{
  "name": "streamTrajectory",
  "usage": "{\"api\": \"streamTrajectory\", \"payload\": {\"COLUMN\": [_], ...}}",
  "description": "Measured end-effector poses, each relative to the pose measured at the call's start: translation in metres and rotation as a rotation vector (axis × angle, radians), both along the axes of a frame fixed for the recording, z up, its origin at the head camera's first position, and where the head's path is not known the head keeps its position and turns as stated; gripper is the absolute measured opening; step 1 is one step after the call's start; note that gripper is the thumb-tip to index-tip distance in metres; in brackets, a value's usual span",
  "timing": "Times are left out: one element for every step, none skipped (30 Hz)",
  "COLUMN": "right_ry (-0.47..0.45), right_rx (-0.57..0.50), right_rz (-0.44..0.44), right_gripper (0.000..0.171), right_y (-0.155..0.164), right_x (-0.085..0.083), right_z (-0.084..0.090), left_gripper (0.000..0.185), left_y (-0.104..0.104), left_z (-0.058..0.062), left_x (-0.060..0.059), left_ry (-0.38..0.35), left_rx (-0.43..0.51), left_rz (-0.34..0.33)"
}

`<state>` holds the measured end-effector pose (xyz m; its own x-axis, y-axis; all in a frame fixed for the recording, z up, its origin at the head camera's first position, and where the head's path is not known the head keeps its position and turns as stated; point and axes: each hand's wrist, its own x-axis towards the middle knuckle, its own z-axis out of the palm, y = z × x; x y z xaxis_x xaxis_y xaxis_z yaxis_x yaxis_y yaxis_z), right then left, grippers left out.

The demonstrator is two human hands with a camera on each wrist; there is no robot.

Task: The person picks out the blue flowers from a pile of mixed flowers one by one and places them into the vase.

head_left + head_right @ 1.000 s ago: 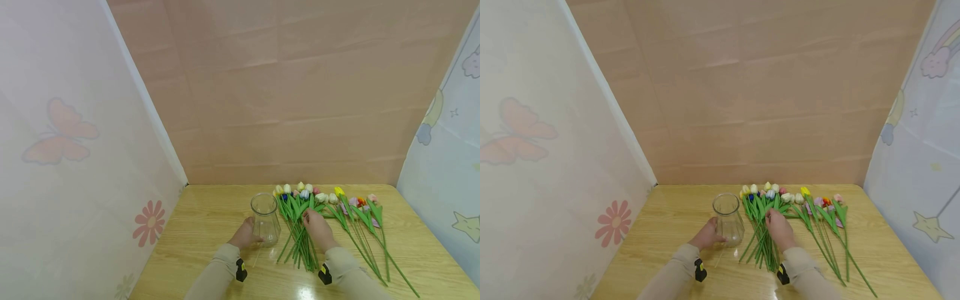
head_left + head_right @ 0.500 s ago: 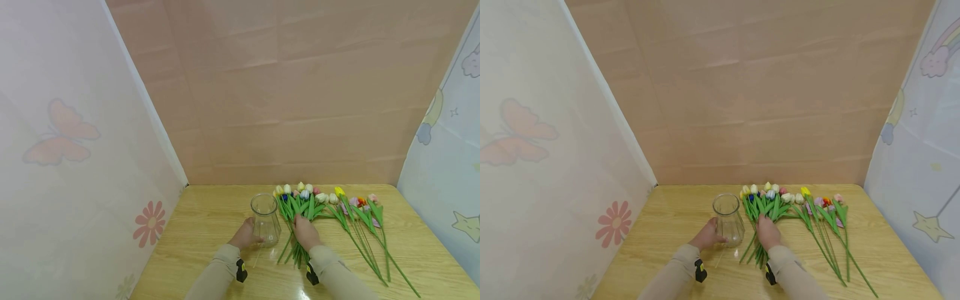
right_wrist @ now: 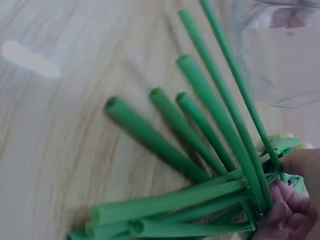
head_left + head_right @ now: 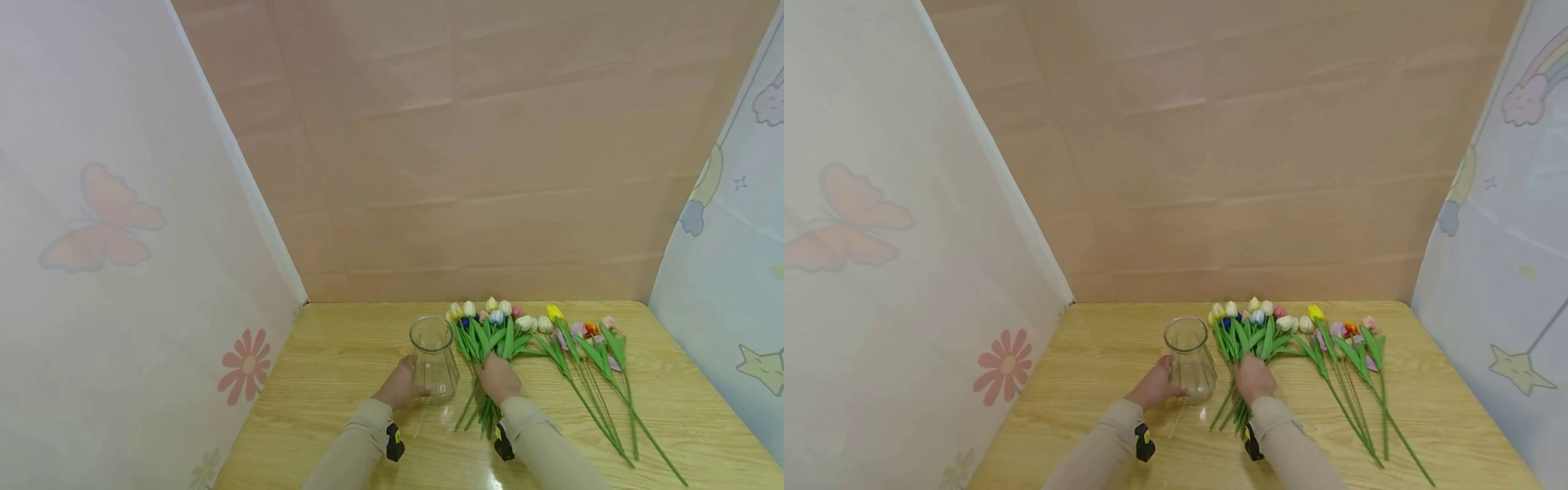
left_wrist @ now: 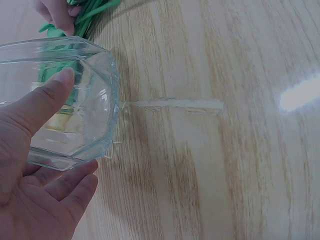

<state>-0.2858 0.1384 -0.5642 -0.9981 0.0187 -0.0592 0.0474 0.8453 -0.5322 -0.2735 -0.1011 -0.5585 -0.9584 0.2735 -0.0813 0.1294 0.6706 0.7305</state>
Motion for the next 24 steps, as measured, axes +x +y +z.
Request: {"api": "streamTrajectory", "payload": {"right_ry": [-0.006,-0.015,-0.02,-0.019,-0.009,-0.001,0.009,0.025,0.044,0.063,0.078,0.094,0.114,0.132,0.149,0.168,0.185,0.209,0.229,0.253,0.283,0.313,0.342,0.378], "right_rx": [-0.025,-0.059,-0.094,-0.126,-0.164,-0.203,-0.243,-0.276,-0.312,-0.34,-0.361,-0.373,-0.378,-0.377,-0.379,-0.366,-0.359,-0.354,-0.346,-0.34,-0.332,-0.318,-0.307,-0.288], "right_rz": [-0.01,-0.023,-0.036,-0.048,-0.054,-0.059,-0.066,-0.071,-0.072,-0.071,-0.072,-0.075,-0.073,-0.07,-0.066,-0.063,-0.059,-0.053,-0.048,-0.047,-0.045,-0.044,-0.047,-0.053], "right_gripper": [0.025,0.025,0.025,0.024,0.024,0.022,0.022,0.021,0.02,0.02,0.021,0.021,0.021,0.021,0.021,0.021,0.021,0.022,0.022,0.022,0.022,0.021,0.021,0.02], "right_y": [0.001,0.002,0.003,0.004,0.005,0.005,0.006,0.006,0.007,0.007,0.007,0.009,0.01,0.012,0.015,0.018,0.021,0.025,0.029,0.033,0.038,0.042,0.047,0.052], "right_x": [0.0,-0.001,-0.001,-0.001,0.0,0.0,0.001,0.001,0.003,0.003,0.004,0.004,0.005,0.006,0.007,0.008,0.009,0.01,0.011,0.012,0.013,0.013,0.013,0.013], "right_z": [0.0,0.0,0.0,0.0,0.001,0.003,0.006,0.008,0.012,0.016,0.02,0.023,0.026,0.03,0.035,0.039,0.043,0.047,0.052,0.055,0.059,0.062,0.064,0.066], "left_gripper": [0.087,0.088,0.088,0.088,0.088,0.088,0.089,0.088,0.088,0.088,0.089,0.089,0.089,0.088,0.088,0.087,0.087,0.086,0.086,0.085,0.085,0.086,0.086,0.086], "left_y": [0.0,0.0,0.0,0.0,0.0,0.0,0.0,0.0,0.0,0.0,0.0,0.0,0.0,0.0,0.0,0.0,0.001,0.001,0.001,0.001,0.001,0.001,0.001,0.001], "left_z": [0.0,0.0,-0.001,-0.001,-0.001,-0.001,-0.001,-0.001,0.0,0.0,0.0,0.0,-0.001,-0.002,-0.003,-0.004,-0.005,-0.005,-0.005,-0.004,-0.003,-0.002,0.0,0.001], "left_x": [0.0,0.0,0.0,0.0,0.0,0.0,0.0,0.0,0.0,0.0,0.0,0.0,0.0,0.0,-0.001,-0.001,-0.001,-0.002,-0.002,-0.001,-0.001,0.0,0.001,0.001], "left_ry": [0.002,0.005,0.009,0.013,0.012,0.013,0.013,0.011,0.009,0.006,0.001,0.002,0.001,0.001,0.001,0.005,0.007,0.009,0.01,0.007,0.008,0.006,0.004,0.003], "left_rx": [-0.005,-0.011,-0.016,-0.018,-0.018,-0.019,-0.019,-0.015,-0.013,-0.012,-0.008,-0.005,-0.004,0.0,0.002,0.01,0.012,0.012,0.01,0.016,0.015,0.016,0.009,0.008], "left_rz": [0.0,-0.001,-0.001,-0.002,-0.002,-0.004,-0.005,-0.005,-0.004,-0.003,-0.001,-0.001,0.0,0.001,-0.001,-0.003,-0.002,-0.003,-0.002,0.0,0.001,0.003,0.004,0.004]}}
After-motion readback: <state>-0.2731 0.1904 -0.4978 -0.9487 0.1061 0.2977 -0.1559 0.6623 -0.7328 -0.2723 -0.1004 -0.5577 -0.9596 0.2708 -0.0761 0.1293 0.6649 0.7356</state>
